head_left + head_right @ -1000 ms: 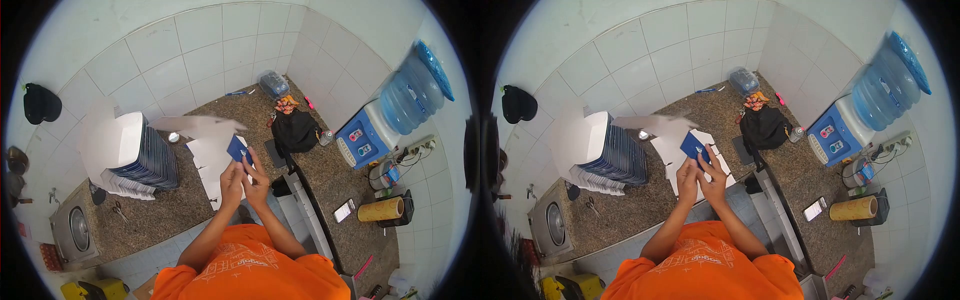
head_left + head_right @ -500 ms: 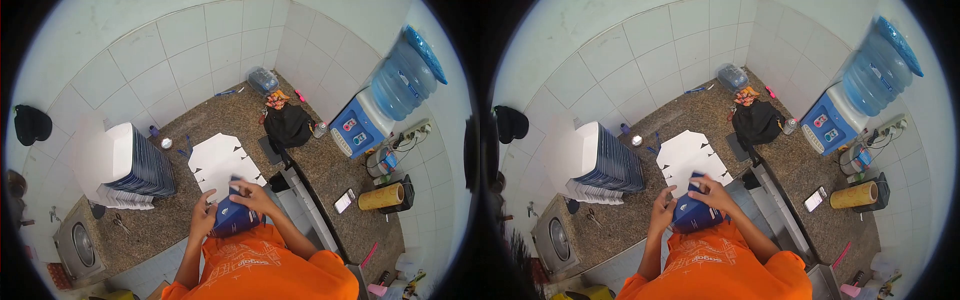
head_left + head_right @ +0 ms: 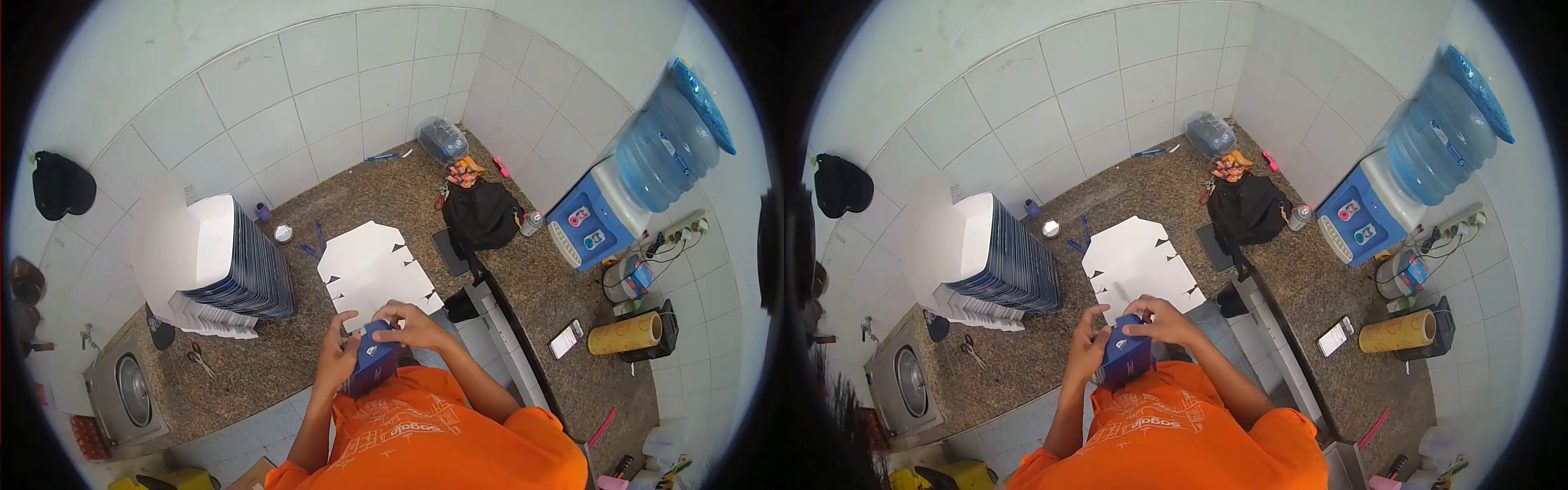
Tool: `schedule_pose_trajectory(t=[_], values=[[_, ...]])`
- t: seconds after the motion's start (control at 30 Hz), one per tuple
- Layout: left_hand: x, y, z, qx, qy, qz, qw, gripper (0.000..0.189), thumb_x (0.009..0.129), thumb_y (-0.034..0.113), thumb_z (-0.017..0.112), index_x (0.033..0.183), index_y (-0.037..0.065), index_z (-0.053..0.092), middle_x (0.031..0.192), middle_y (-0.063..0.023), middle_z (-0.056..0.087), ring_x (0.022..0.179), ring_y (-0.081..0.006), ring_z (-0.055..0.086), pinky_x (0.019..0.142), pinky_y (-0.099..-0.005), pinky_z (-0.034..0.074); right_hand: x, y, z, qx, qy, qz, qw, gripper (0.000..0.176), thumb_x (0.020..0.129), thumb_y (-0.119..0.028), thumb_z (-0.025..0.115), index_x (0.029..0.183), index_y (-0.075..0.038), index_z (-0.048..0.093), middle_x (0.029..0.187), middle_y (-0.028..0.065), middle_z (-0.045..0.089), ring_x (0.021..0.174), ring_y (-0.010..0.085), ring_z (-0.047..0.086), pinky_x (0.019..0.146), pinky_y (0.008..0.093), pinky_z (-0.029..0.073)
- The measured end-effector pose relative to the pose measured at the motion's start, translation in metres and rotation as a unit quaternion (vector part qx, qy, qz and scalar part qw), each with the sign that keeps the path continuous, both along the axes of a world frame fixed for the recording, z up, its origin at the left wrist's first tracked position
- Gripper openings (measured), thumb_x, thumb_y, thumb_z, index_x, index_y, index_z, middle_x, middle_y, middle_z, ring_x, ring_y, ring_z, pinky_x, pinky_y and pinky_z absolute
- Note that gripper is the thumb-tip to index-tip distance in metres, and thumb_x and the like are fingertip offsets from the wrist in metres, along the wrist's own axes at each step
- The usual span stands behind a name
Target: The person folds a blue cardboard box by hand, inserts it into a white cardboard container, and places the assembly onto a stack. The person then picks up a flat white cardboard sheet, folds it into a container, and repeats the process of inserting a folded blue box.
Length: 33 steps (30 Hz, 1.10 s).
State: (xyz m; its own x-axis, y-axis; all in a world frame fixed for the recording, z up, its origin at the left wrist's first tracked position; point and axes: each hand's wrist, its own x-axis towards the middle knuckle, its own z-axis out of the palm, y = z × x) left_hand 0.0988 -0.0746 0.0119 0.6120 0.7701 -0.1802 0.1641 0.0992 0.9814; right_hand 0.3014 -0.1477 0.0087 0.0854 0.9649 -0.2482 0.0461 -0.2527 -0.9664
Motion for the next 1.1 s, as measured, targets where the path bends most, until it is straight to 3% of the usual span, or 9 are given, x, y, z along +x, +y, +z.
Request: schedule_pose_trajectory(t=[0.23, 0.37, 0.5, 0.6, 0.7, 0.73, 0.97, 1.03, 1.1], values=[[-0.001, 0.010, 0.011, -0.031, -0.079, -0.014, 0.996, 0.045, 0.101, 0.004, 0.053, 0.145, 0.006, 0.044, 0.075, -0.0029, 0.064, 0.059, -0.0042, 0.055, 0.055, -0.0221, 0.043, -0.006, 0.002, 0.005, 0.133, -0.054, 0.047, 0.988, 0.042, 0.082, -0.026, 0.085, 0.117, -0.007, 0.074, 0.102, 0.0064, 0.060, 0.086, 0.0158, 0.058, 0.079, 0.0325, 0.048], [0.005, 0.027, 0.022, -0.015, -0.064, 0.001, 0.998, 0.045, 0.102, 0.009, 0.056, 0.146, 0.006, 0.045, 0.075, -0.0026, 0.063, 0.060, -0.0036, 0.055, 0.055, -0.0227, 0.042, -0.032, -0.002, 0.047, 0.270, -0.454, 0.048, 0.848, 0.056, 0.078, -0.044, 0.085, 0.115, -0.005, 0.071, 0.112, 0.0139, 0.060, 0.105, 0.0315, 0.062, 0.087, 0.0403, 0.053], [-0.026, 0.064, 0.023, -0.106, -0.056, -0.113, 0.986, 0.068, 0.097, 0.036, 0.071, 0.150, 0.005, 0.043, 0.102, -0.0139, 0.072, 0.087, -0.0145, 0.069, 0.071, -0.0245, 0.054, -0.006, -0.005, 0.048, 0.148, -0.365, 0.033, 0.919, 0.063, 0.081, -0.054, 0.078, 0.112, 0.000, 0.068, 0.116, 0.0113, 0.063, 0.112, 0.0318, 0.061, 0.091, 0.0433, 0.053], [-0.080, 0.104, -0.064, -0.342, -0.305, -0.144, 0.877, 0.100, 0.086, 0.058, 0.076, 0.154, -0.002, 0.035, 0.135, -0.0187, 0.061, 0.123, -0.0256, 0.062, 0.106, -0.0379, 0.049, 0.024, -0.010, 0.024, 0.211, -0.202, -0.152, 0.944, 0.042, 0.100, -0.034, 0.063, 0.116, 0.004, 0.066, 0.117, 0.0197, 0.064, 0.108, 0.0386, 0.062, 0.089, 0.0431, 0.051], [-0.060, 0.081, -0.055, -0.287, -0.356, -0.163, 0.874, 0.089, 0.089, 0.041, 0.079, 0.154, -0.001, 0.036, 0.132, -0.0168, 0.063, 0.119, -0.0235, 0.064, 0.107, -0.0391, 0.049, 0.030, -0.010, -0.009, 0.182, -0.182, -0.217, 0.942, 0.039, 0.104, -0.031, 0.057, 0.117, 0.005, 0.065, 0.121, 0.0247, 0.061, 0.113, 0.0408, 0.060, 0.094, 0.0432, 0.049], [-0.055, 0.072, -0.052, -0.114, -0.210, -0.106, 0.965, 0.068, 0.093, 0.022, 0.077, 0.147, -0.003, 0.045, 0.127, -0.0126, 0.065, 0.110, -0.0186, 0.067, 0.097, -0.0356, 0.055, 0.029, -0.012, -0.020, 0.158, -0.214, -0.228, 0.937, 0.039, 0.105, -0.031, 0.054, 0.118, 0.005, 0.064, 0.123, 0.0266, 0.060, 0.115, 0.0413, 0.059, 0.097, 0.0429, 0.047], [-0.034, 0.041, -0.019, -0.058, 0.014, -0.176, 0.983, 0.035, 0.101, 0.011, 0.064, 0.134, 0.000, 0.058, 0.115, -0.0036, 0.070, 0.103, -0.0117, 0.065, 0.089, -0.0320, 0.056, 0.032, 0.012, -0.014, 0.232, -0.508, -0.182, 0.809, 0.038, 0.107, -0.028, 0.053, 0.128, 0.002, 0.065, 0.122, 0.0208, 0.063, 0.112, 0.0352, 0.062, 0.100, 0.0372, 0.046], [-0.024, 0.020, -0.024, -0.144, -0.039, -0.199, 0.969, 0.034, 0.100, 0.020, 0.068, 0.128, 0.001, 0.061, 0.105, -0.0036, 0.072, 0.088, -0.0096, 0.067, 0.078, -0.0295, 0.057, 0.018, 0.024, -0.012, 0.169, -0.005, -0.003, 0.986, 0.034, 0.100, -0.024, 0.065, 0.124, 0.000, 0.070, 0.111, 0.0152, 0.069, 0.107, 0.0266, 0.065, 0.098, 0.0363, 0.047], [-0.026, 0.017, -0.031, -0.179, -0.047, -0.194, 0.963, 0.034, 0.100, 0.022, 0.068, 0.127, 0.002, 0.062, 0.104, -0.0046, 0.071, 0.088, -0.0109, 0.068, 0.077, -0.0302, 0.058, 0.005, 0.025, -0.011, 0.182, 0.066, -0.012, 0.981, 0.031, 0.097, -0.021, 0.069, 0.122, -0.001, 0.071, 0.107, 0.0127, 0.070, 0.104, 0.0232, 0.066, 0.096, 0.0346, 0.048]])
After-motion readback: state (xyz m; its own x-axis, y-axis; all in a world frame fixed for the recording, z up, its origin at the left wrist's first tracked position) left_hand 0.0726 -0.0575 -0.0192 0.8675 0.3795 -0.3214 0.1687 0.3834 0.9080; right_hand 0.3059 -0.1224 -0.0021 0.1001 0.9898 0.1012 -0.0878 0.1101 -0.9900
